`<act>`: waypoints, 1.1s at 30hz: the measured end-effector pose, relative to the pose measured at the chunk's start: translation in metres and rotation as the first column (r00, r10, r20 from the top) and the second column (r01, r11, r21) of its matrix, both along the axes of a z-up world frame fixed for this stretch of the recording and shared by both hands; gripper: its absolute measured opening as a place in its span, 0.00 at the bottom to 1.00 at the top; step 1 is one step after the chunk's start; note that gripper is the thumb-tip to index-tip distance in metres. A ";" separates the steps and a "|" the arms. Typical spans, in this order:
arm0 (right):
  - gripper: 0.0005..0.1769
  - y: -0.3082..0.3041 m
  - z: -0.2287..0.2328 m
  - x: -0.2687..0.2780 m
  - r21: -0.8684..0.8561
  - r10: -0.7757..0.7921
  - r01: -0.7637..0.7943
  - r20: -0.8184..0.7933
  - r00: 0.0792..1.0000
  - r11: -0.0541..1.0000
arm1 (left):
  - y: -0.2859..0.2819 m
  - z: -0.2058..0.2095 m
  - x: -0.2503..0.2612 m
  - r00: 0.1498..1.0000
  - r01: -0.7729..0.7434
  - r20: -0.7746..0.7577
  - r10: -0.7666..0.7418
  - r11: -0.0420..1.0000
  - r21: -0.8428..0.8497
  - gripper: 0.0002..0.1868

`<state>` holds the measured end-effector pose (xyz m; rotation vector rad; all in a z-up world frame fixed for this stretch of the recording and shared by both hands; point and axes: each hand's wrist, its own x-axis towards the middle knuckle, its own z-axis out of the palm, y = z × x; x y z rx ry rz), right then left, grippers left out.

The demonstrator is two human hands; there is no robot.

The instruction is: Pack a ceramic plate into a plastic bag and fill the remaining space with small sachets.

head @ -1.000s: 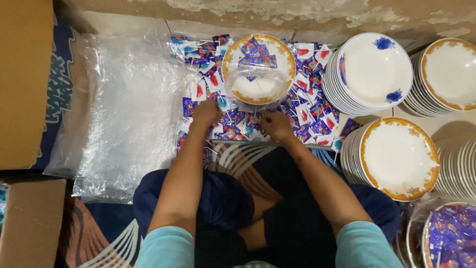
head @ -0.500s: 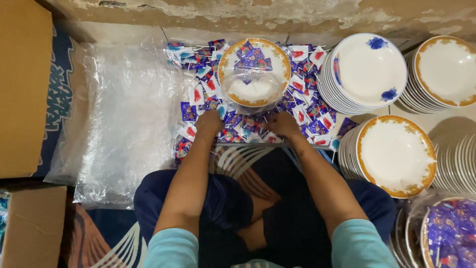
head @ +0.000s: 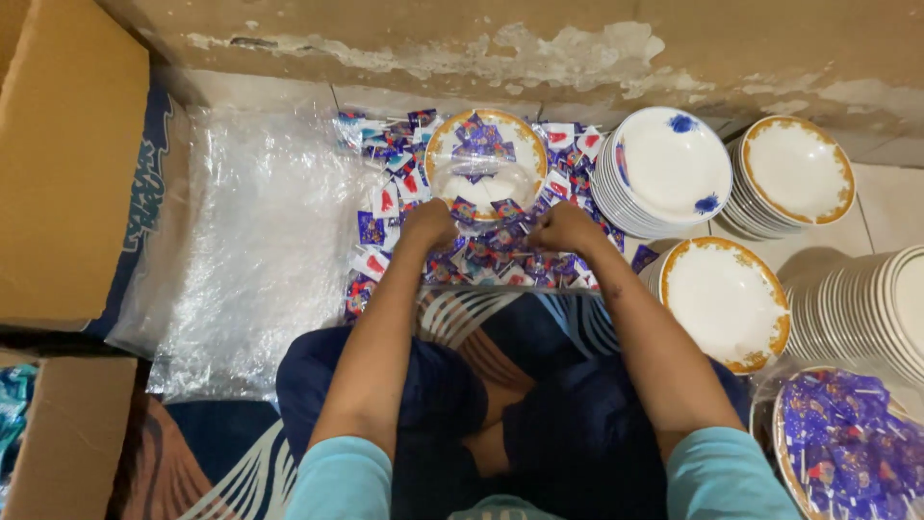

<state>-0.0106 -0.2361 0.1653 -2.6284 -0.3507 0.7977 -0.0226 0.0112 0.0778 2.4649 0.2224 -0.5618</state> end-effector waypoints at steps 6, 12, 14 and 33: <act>0.25 0.040 -0.077 0.053 -0.199 -0.180 0.199 0.108 0.978 0.960 | -0.025 -0.030 0.046 0.991 -0.131 -0.046 0.127 0.986 -0.102 0.22; 0.27 0.067 -0.073 0.049 -0.054 -0.305 0.317 0.163 0.938 0.947 | -0.013 -0.056 0.062 0.970 -0.144 0.172 0.173 0.975 -0.168 0.23; 0.20 0.066 -0.076 0.051 -0.079 -0.267 0.289 0.214 0.940 0.954 | 0.000 -0.074 0.063 0.953 -0.122 0.238 0.187 0.957 -0.263 0.20; 0.22 -0.069 0.240 -0.090 -0.434 0.152 0.082 0.478 0.865 0.897 | 0.034 0.066 -0.074 0.918 -0.090 0.354 0.182 0.961 -0.260 0.15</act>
